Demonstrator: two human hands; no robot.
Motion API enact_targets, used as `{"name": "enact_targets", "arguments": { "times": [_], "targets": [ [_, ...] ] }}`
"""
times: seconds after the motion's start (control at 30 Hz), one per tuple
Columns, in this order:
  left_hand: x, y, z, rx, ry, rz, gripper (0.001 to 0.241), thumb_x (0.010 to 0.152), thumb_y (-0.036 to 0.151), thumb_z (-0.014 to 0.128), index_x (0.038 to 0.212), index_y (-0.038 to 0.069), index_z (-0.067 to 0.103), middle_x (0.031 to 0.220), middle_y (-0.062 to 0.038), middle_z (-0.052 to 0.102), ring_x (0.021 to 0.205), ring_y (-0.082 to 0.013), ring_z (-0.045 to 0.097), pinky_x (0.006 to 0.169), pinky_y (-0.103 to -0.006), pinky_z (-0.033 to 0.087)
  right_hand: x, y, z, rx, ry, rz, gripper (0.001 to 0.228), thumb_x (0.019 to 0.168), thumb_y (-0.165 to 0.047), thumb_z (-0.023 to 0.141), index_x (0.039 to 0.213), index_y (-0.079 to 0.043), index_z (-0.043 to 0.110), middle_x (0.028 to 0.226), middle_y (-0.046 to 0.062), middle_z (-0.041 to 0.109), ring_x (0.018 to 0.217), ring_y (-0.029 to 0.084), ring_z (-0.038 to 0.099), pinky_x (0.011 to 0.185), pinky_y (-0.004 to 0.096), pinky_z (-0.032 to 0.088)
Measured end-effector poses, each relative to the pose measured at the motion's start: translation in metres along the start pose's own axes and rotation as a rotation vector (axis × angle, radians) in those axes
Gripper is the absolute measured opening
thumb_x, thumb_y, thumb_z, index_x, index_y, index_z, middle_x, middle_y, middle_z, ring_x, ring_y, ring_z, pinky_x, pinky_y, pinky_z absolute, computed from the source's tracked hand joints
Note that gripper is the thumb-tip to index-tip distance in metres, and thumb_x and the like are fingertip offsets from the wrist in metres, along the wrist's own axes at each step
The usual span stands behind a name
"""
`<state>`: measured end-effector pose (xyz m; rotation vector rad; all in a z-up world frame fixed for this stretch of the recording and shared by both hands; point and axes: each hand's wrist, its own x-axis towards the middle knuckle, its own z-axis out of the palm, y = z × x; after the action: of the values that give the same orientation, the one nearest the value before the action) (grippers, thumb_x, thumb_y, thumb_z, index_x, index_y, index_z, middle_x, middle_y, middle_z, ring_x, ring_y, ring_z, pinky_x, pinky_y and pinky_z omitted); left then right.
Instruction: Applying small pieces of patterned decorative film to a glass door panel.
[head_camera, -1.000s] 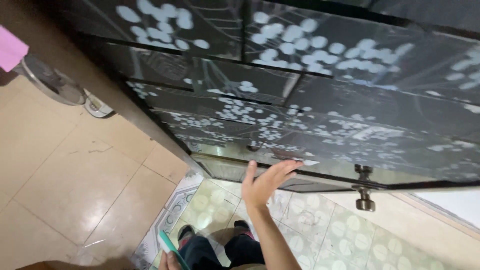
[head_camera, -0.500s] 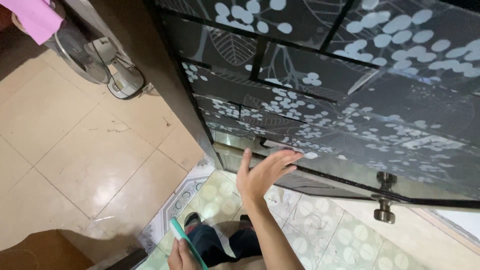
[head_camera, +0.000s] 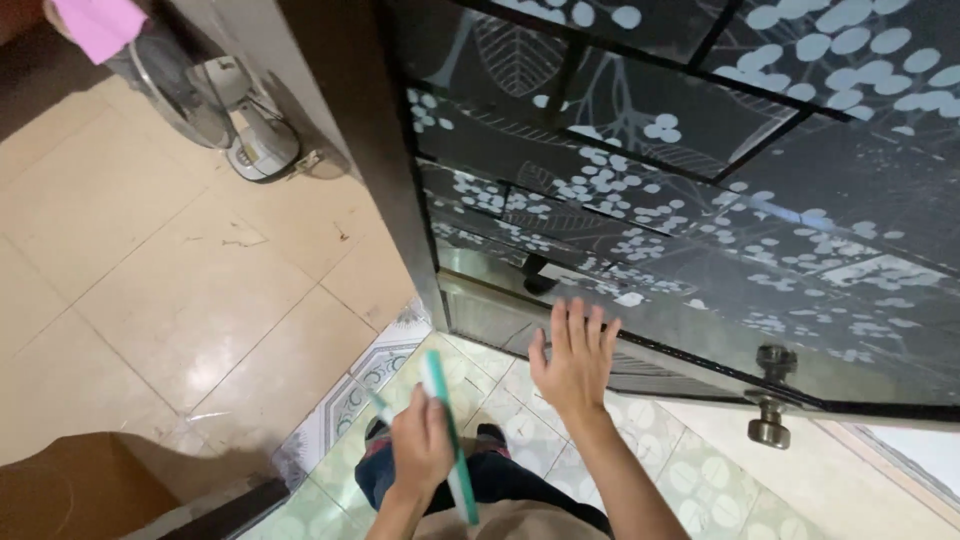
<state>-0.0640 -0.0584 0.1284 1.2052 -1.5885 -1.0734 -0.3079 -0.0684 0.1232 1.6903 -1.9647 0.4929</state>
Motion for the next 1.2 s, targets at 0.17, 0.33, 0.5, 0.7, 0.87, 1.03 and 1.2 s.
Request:
{"name": "enact_targets", "arguments": {
  "times": [0.17,0.33,0.5,0.7,0.87,1.03,1.2],
  "targets": [
    [-0.005,0.016,-0.009,0.236,-0.054,-0.013,0.029,0.103,0.026,0.043,0.078,0.013,0.047,0.05,0.0,0.045,0.039,-0.016,0.043,0.042,-0.0359,0.031,0.021,0.002,0.014,-0.088,-0.058,-0.012,0.069,0.105,-0.043,0.06,0.164,-0.015,0.039,0.172,0.007,0.016,0.159,0.033,0.012,0.128,0.054,0.011],
    [-0.03,-0.003,-0.016,0.301,-0.058,0.012,0.03,0.102,0.027,0.044,0.074,0.015,0.046,0.048,0.0,0.043,0.037,-0.0159,0.043,0.04,-0.0351,0.031,0.023,-0.005,0.019,-0.124,-0.108,0.01,0.073,0.104,-0.048,0.058,0.166,-0.017,0.034,0.172,0.009,0.018,0.158,0.034,0.009,0.127,0.056,0.008],
    [-0.041,-0.018,-0.018,0.362,-0.068,-0.16,0.028,0.101,0.032,0.045,0.078,0.016,0.047,0.052,-0.005,0.05,0.044,-0.0281,0.055,0.05,-0.0418,0.037,0.025,-0.009,0.019,-0.189,-0.054,-0.036,0.081,0.11,-0.044,0.059,0.171,-0.017,0.013,0.174,0.006,-0.009,0.16,0.03,-0.012,0.131,0.052,-0.006],
    [-0.017,0.002,-0.011,0.333,-0.064,-0.005,0.031,0.1,0.028,0.045,0.072,0.015,0.039,0.048,-0.002,0.039,0.039,-0.0186,0.041,0.044,-0.0383,0.029,0.027,-0.012,0.012,-0.095,-0.03,-0.041,0.074,0.106,-0.034,0.065,0.168,-0.013,0.03,0.173,0.008,0.008,0.16,0.031,-0.001,0.129,0.055,-0.002],
    [-0.015,0.009,-0.006,0.303,-0.068,0.014,0.033,0.101,0.026,0.045,0.071,0.014,0.039,0.05,0.0,0.037,0.04,-0.0151,0.038,0.043,-0.0354,0.029,0.038,-0.01,0.018,-0.112,0.025,-0.104,0.076,0.107,-0.034,0.065,0.167,-0.012,0.024,0.172,0.007,0.009,0.16,0.03,-0.001,0.13,0.051,-0.003],
    [-0.019,0.003,-0.005,0.31,-0.069,-0.015,0.032,0.1,0.028,0.045,0.071,0.015,0.043,0.049,0.0,0.043,0.039,-0.0137,0.042,0.041,-0.034,0.03,0.045,-0.015,0.02,-0.166,0.001,-0.101,0.088,0.109,-0.033,0.066,0.171,-0.014,0.006,0.174,0.003,-0.01,0.16,0.03,-0.014,0.131,0.054,-0.005],
    [-0.012,0.011,0.003,0.352,-0.043,0.027,0.034,0.102,0.026,0.043,0.071,0.014,0.039,0.048,0.0,0.038,0.039,-0.0141,0.035,0.041,-0.0348,0.025,0.045,-0.012,0.004,0.011,-0.031,-0.112,0.075,0.109,-0.031,0.056,0.168,-0.006,0.016,0.174,0.01,0.0,0.16,0.029,-0.006,0.131,0.051,-0.005]
  ]
}}
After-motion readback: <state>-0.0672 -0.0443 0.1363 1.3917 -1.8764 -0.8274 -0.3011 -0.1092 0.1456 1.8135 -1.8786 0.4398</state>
